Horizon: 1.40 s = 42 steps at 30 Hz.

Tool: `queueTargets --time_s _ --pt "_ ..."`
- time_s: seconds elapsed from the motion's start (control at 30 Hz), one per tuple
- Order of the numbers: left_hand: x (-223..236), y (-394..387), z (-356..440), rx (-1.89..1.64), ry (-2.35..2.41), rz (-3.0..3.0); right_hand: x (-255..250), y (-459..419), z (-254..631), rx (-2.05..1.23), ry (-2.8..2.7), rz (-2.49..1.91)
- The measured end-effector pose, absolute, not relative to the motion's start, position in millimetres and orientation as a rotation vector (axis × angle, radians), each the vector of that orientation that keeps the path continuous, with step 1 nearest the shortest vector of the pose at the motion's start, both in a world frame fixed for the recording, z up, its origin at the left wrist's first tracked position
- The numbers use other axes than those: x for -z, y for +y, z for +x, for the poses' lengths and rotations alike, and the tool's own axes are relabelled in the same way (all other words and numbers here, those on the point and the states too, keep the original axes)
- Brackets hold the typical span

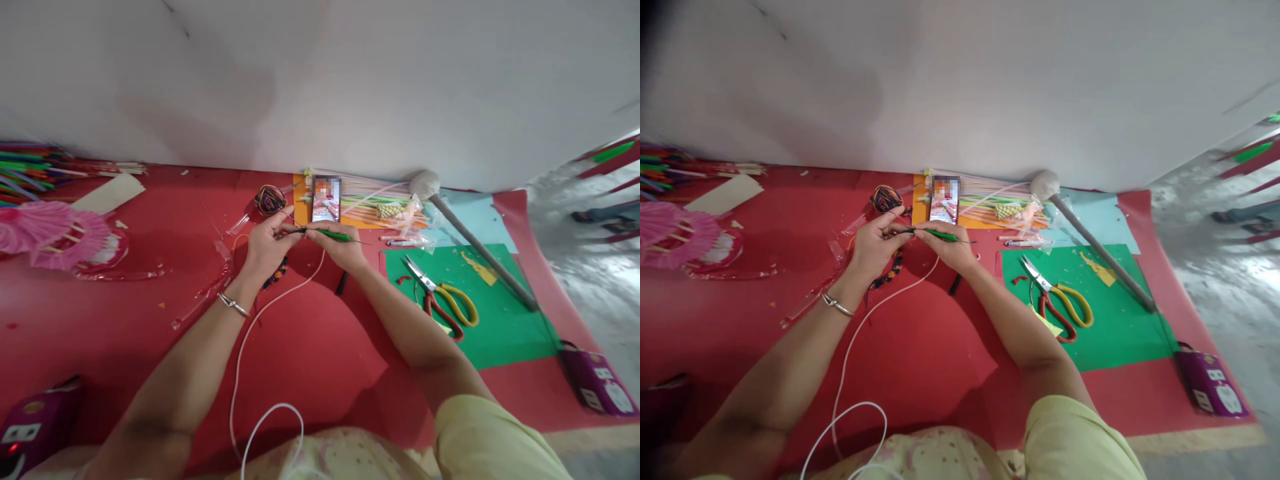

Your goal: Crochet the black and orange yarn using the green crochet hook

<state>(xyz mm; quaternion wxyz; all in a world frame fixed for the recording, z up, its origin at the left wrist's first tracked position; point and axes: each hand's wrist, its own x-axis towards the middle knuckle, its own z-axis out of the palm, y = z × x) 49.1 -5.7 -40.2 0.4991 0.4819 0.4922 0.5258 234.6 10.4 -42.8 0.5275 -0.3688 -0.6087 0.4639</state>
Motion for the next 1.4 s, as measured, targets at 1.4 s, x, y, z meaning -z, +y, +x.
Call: queueTargets --time_s 1.4 --pt "28.7 -8.5 40.9 -1.066 0.981 1.048 37.0 22.6 241.1 -1.689 -0.97 -0.914"
